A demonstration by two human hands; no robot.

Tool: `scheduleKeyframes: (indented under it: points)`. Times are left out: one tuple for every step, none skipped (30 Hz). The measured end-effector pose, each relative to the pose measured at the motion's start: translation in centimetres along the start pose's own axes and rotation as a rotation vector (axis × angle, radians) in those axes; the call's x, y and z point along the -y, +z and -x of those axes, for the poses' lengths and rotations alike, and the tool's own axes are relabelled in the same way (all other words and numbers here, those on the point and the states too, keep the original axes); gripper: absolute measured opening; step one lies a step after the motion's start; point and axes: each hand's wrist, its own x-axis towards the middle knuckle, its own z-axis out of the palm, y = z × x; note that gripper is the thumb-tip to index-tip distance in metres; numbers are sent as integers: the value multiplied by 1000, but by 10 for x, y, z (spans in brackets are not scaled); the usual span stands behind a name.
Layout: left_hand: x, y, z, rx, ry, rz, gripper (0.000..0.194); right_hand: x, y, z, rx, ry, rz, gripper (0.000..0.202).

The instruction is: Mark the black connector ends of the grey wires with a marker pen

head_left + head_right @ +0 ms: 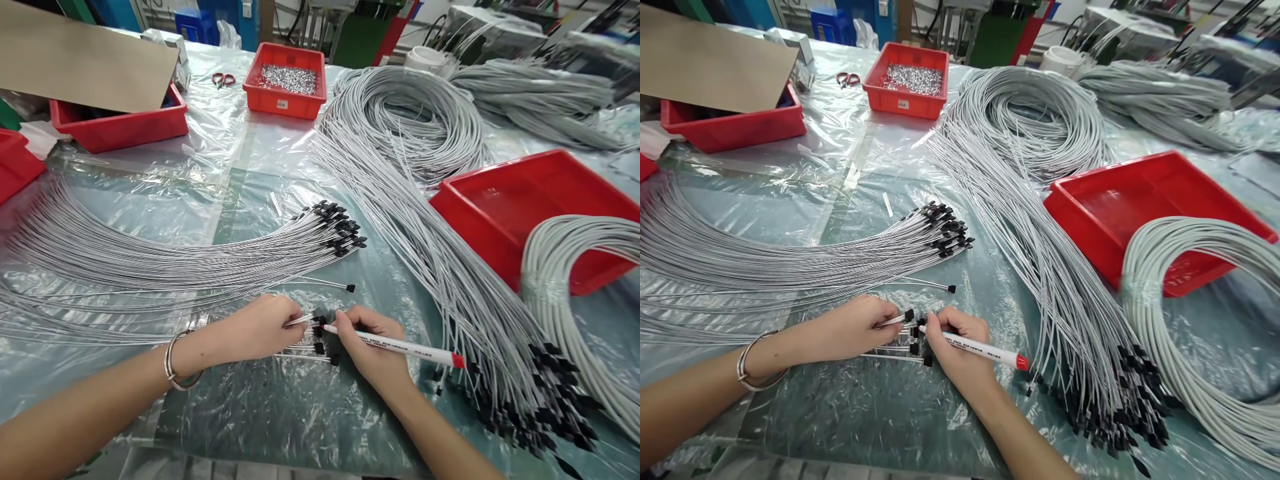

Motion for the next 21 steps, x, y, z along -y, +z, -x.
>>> scheduleKeyframes:
  points:
    - [0,0,0,6,-1,6,35,0,0,0,6,-2,-1,35]
    - [0,0,1,17,-5,18,35,1,1,0,13,-4,-1,35]
    - [1,0,1,30,-10,34,35,1,1,0,17,-7,0,35]
    - [1,-1,1,42,-16,48,36,1,2,0,21,-10,4,34]
    - [1,-1,2,52,-19,60,36,1,2,0,23,-13,10,34]
    - [1,-1,2,55,-19,65,36,1,2,0,24,-14,18,34]
    - [1,-1,2,51,-17,63,35,1,2,0,25,-15,23,34]
    - [1,-1,2,49,-15,61,35,1,2,1,27,-16,25,35]
    - [1,-2,2,48,-13,58,35,1,1,1,28,-16,21,35]
    - [1,-1,2,45,-11,54,35,1,1,1,27,-16,16,35]
    - [1,-1,1,42,-10,48,35,1,1,0,24,-14,12,35]
    - [1,-1,1,41,-10,43,35,1,1,0,19,-11,11,35]
    - [1,-1,2,40,-9,38,34,1,1,0,13,-9,12,35]
    - [1,-1,2,39,-8,34,34,1,2,0,7,-6,16,35]
    - [1,-1,2,38,-7,33,34,1,2,0,3,-6,20,35]
    - [1,-1,2,40,-6,34,34,1,2,0,1,-8,25,34]
    - [1,-2,3,42,-5,36,33,1,3,0,-1,-12,28,34]
    - [0,-2,3,40,-4,38,33,1,3,0,-1,-17,30,33]
    - [0,-2,3,37,-3,37,33,1,3,0,0,-19,28,34]
    - [0,-2,3,33,-3,37,33,2,3,-1,2,-18,23,34]
    - [-1,-2,3,28,-5,37,34,2,3,-1,3,-12,14,35]
